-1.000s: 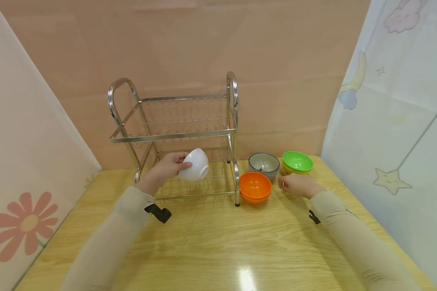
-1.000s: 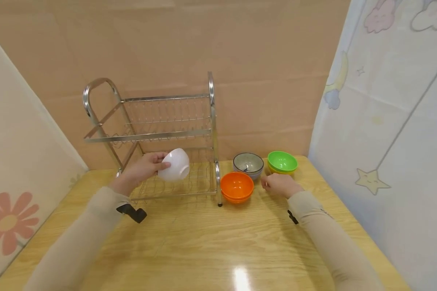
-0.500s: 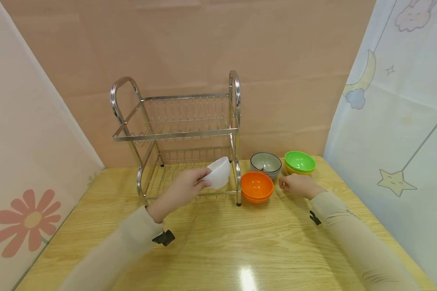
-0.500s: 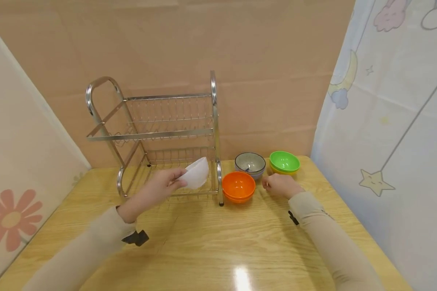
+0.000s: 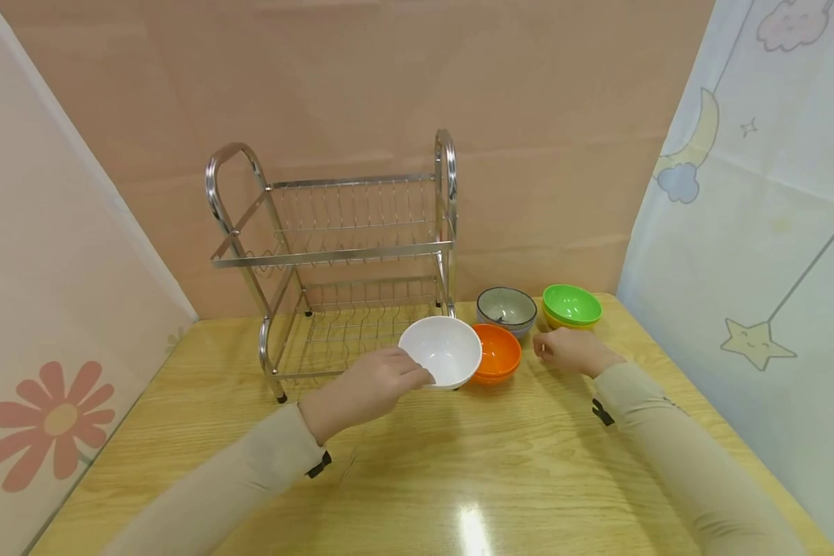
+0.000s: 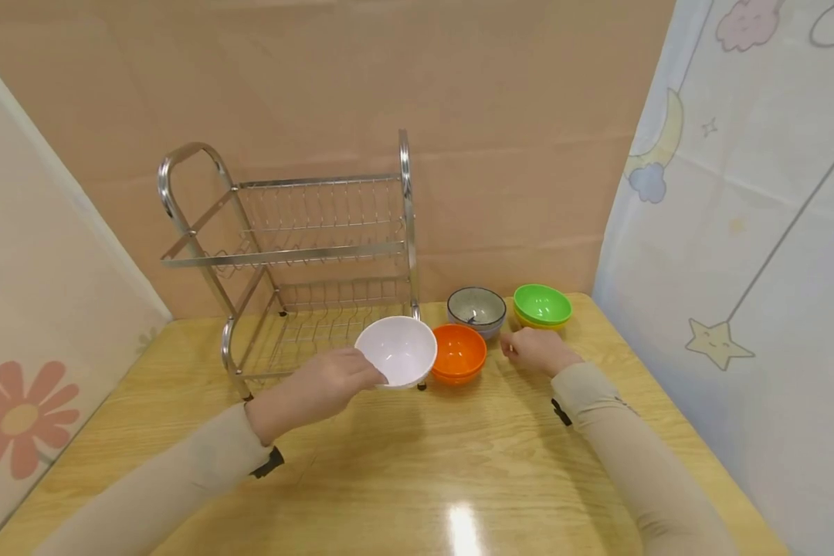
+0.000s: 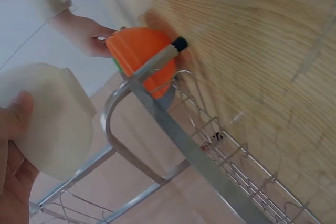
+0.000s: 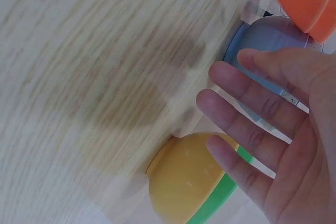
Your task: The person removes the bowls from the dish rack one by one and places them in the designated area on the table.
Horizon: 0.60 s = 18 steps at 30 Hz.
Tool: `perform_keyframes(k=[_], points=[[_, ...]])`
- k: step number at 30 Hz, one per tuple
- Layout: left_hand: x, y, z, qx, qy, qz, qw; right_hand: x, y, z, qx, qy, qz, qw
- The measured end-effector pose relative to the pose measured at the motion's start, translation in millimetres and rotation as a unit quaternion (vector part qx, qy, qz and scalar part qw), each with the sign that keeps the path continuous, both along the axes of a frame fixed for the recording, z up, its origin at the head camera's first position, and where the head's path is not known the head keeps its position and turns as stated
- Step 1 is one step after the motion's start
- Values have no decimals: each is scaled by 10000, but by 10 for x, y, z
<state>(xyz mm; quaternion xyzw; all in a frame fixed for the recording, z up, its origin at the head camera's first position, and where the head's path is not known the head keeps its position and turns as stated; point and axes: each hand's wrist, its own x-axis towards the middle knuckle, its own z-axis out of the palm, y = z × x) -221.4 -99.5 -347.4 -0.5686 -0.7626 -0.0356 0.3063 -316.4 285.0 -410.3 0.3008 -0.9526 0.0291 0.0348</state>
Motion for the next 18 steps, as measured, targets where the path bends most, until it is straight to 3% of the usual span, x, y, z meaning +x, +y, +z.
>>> perform_keyframes(k=[4, 12, 18], points=[[-23, -4, -51, -209, 212, -167, 9994, 16, -3, 20, 14, -70, -42, 10000], [-38, -13, -157, -513, 70, -191, 9985, 24, -20, 23, 18, -162, -102, 9998], [-43, -19, -197, -485, 31, -226, 9986, 29, -40, 79, -40, -99, -99, 9999]])
